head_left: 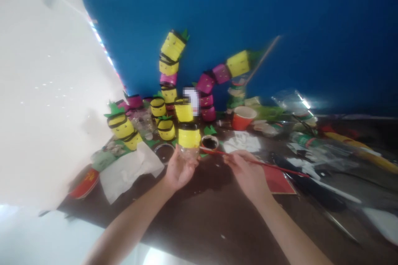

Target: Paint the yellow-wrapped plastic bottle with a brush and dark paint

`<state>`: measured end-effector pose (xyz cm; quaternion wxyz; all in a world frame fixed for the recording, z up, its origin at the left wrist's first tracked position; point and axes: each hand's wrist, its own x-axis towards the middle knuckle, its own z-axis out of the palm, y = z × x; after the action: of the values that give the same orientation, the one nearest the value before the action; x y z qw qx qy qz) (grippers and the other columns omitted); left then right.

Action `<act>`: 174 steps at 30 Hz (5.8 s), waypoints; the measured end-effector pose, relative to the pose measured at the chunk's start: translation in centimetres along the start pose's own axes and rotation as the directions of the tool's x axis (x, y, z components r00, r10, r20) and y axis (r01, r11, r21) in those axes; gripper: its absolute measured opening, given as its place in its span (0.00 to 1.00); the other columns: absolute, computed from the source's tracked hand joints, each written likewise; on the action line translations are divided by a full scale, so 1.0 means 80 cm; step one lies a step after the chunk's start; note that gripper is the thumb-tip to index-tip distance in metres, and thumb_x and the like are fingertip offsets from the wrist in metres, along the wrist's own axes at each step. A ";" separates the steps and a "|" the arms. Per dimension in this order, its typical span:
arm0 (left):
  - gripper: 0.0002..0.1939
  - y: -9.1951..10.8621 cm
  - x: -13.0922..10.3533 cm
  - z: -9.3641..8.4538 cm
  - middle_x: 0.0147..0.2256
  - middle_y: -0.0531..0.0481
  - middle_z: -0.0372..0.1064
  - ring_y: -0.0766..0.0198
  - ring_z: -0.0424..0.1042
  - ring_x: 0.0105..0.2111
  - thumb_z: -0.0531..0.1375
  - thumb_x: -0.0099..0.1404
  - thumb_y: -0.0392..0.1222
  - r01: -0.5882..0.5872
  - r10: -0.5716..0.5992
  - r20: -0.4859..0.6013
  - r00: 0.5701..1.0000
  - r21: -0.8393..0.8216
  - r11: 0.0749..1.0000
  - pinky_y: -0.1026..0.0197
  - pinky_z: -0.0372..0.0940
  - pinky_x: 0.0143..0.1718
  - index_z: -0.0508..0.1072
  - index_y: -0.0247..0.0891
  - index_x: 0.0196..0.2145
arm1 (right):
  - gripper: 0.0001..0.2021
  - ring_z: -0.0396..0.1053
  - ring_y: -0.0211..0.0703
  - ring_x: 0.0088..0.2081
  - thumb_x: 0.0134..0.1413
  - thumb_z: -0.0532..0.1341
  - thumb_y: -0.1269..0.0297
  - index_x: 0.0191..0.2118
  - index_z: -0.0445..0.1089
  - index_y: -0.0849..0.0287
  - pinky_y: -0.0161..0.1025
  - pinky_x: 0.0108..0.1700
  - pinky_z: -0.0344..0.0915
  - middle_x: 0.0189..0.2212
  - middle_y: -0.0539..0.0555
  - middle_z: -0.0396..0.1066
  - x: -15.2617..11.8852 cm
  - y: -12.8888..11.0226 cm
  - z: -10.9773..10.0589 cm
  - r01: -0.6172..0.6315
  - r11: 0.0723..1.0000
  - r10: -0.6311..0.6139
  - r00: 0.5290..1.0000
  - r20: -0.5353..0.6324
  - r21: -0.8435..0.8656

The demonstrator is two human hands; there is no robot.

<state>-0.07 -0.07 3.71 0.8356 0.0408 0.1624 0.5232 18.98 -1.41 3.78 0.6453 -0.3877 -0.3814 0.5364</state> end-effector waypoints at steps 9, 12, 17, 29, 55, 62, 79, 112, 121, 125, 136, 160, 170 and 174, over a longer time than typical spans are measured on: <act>0.21 0.002 -0.003 0.003 0.35 0.42 0.67 0.68 0.64 0.27 0.49 0.68 0.50 0.021 -0.021 -0.020 1.000 -0.005 1.000 0.71 0.59 0.19 0.66 0.32 0.51 | 0.09 0.73 0.41 0.29 0.41 0.69 0.57 0.25 0.71 0.54 0.41 0.35 0.72 0.24 0.48 0.72 0.005 -0.004 -0.011 0.061 0.998 -0.061 0.995 -0.073 -0.010; 0.23 0.002 -0.002 0.001 0.34 0.41 0.67 0.69 0.64 0.26 0.48 0.68 0.52 0.032 -0.032 -0.017 0.999 -0.001 0.999 0.71 0.62 0.22 0.67 0.30 0.49 | 0.09 0.73 0.40 0.28 0.42 0.68 0.57 0.24 0.70 0.53 0.41 0.35 0.72 0.23 0.48 0.72 0.001 -0.006 -0.010 0.049 0.999 -0.049 0.999 -0.016 -0.017; 0.22 0.000 -0.002 0.000 0.36 0.41 0.68 0.68 0.66 0.28 0.50 0.68 0.50 0.019 -0.019 0.000 1.000 0.014 1.000 0.69 0.65 0.26 0.66 0.29 0.50 | 0.09 0.74 0.40 0.29 0.43 0.68 0.56 0.26 0.71 0.52 0.41 0.37 0.72 0.24 0.48 0.74 -0.004 -0.005 -0.002 0.018 1.000 -0.018 0.999 0.039 0.002; 0.21 0.003 -0.004 0.001 0.35 0.41 0.67 0.69 0.64 0.26 0.51 0.67 0.48 0.058 -0.058 0.021 0.998 0.005 0.998 0.72 0.59 0.20 0.65 0.32 0.53 | 0.09 0.72 0.37 0.26 0.36 0.72 0.59 0.22 0.73 0.54 0.34 0.31 0.71 0.21 0.47 0.72 0.005 -0.008 -0.011 0.050 0.994 -0.044 0.997 -0.058 0.100; 0.26 -0.001 -0.001 -0.001 0.35 0.41 0.68 0.68 0.66 0.27 0.48 0.67 0.55 0.014 -0.014 -0.024 1.000 0.021 1.000 0.70 0.64 0.25 0.67 0.30 0.51 | 0.08 0.73 0.36 0.27 0.39 0.71 0.59 0.24 0.74 0.54 0.33 0.33 0.71 0.23 0.48 0.74 -0.004 -0.009 -0.002 0.019 0.996 -0.022 0.999 0.035 0.088; 0.28 0.001 -0.006 0.006 0.32 0.41 0.66 0.70 0.63 0.24 0.43 0.68 0.56 0.043 -0.043 -0.046 0.998 -0.002 0.999 0.72 0.60 0.20 0.66 0.29 0.50 | 0.07 0.72 0.34 0.28 0.38 0.71 0.60 0.25 0.75 0.55 0.31 0.34 0.70 0.23 0.48 0.75 0.005 -0.008 -0.009 0.068 0.994 -0.062 0.996 -0.068 0.088; 0.27 -0.001 -0.007 0.010 0.34 0.41 0.67 0.71 0.63 0.24 0.46 0.68 0.55 0.029 -0.028 -0.061 0.998 0.011 1.000 0.71 0.64 0.24 0.65 0.29 0.52 | 0.08 0.73 0.37 0.28 0.39 0.71 0.59 0.25 0.74 0.53 0.37 0.34 0.72 0.23 0.48 0.75 0.000 -0.004 -0.004 0.022 0.996 -0.021 1.000 -0.013 0.084; 0.29 -0.001 -0.003 -0.004 0.39 0.38 0.70 0.65 0.71 0.34 0.48 0.66 0.57 0.040 -0.028 -0.141 0.990 0.082 0.996 0.68 0.69 0.33 0.66 0.30 0.54 | 0.07 0.72 0.38 0.27 0.40 0.70 0.60 0.24 0.73 0.53 0.37 0.34 0.72 0.23 0.48 0.73 -0.002 -0.012 -0.005 0.094 0.993 -0.091 0.995 -0.045 0.068; 0.26 0.002 -0.007 0.005 0.36 0.40 0.68 0.69 0.67 0.27 0.50 0.67 0.54 0.088 -0.081 -0.109 0.991 0.053 0.995 0.71 0.67 0.25 0.66 0.31 0.52 | 0.06 0.73 0.37 0.28 0.42 0.69 0.60 0.26 0.74 0.54 0.37 0.36 0.71 0.24 0.49 0.74 0.003 -0.008 -0.007 0.099 0.994 -0.094 0.992 -0.089 0.053; 0.18 0.003 -0.007 0.007 0.36 0.43 0.68 0.70 0.65 0.27 0.52 0.67 0.45 0.016 -0.014 -0.050 0.999 0.040 0.999 0.73 0.62 0.20 0.66 0.35 0.51 | 0.06 0.72 0.37 0.28 0.43 0.69 0.61 0.25 0.73 0.54 0.37 0.36 0.71 0.23 0.48 0.73 0.004 -0.012 -0.010 0.144 0.987 -0.138 0.986 -0.088 0.065; 0.17 0.006 -0.006 -0.005 0.22 0.51 0.57 0.75 0.53 0.17 0.50 0.66 0.44 0.246 -0.246 0.000 0.969 0.054 0.968 0.75 0.52 0.13 0.70 0.26 0.40 | 0.08 0.72 0.36 0.27 0.40 0.71 0.58 0.24 0.73 0.53 0.33 0.33 0.71 0.22 0.47 0.72 -0.005 -0.009 -0.004 0.005 0.996 -0.009 0.999 0.038 0.091; 0.15 0.016 -0.004 -0.031 0.17 0.60 0.47 0.79 0.40 0.11 0.49 0.66 0.44 0.347 -0.367 0.081 0.927 0.190 0.918 0.77 0.41 0.09 0.70 0.32 0.33 | 0.08 0.73 0.36 0.27 0.39 0.71 0.58 0.25 0.74 0.54 0.34 0.34 0.71 0.23 0.48 0.75 -0.004 -0.010 -0.004 0.035 0.997 -0.036 0.999 0.008 0.067; 0.14 0.015 -0.002 -0.041 0.17 0.58 0.50 0.77 0.43 0.11 0.49 0.67 0.44 0.324 -0.340 0.066 0.938 0.184 0.928 0.75 0.41 0.08 0.70 0.34 0.33 | 0.09 0.72 0.35 0.25 0.36 0.72 0.58 0.24 0.74 0.55 0.33 0.32 0.71 0.22 0.48 0.74 -0.007 -0.010 -0.001 0.005 0.998 -0.006 1.000 0.016 0.070; 0.12 0.015 -0.004 -0.033 0.18 0.58 0.50 0.77 0.44 0.12 0.50 0.66 0.43 0.328 -0.336 0.043 0.941 0.143 0.934 0.76 0.42 0.08 0.69 0.33 0.34 | 0.09 0.73 0.35 0.27 0.37 0.72 0.59 0.25 0.74 0.55 0.33 0.33 0.70 0.23 0.47 0.74 -0.002 -0.009 -0.006 0.055 0.992 -0.047 0.997 -0.069 0.110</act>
<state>-2.01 -0.08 1.61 0.9122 0.0863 0.1740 0.3608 19.68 -1.68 4.19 0.6918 -0.3586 -0.3389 0.5272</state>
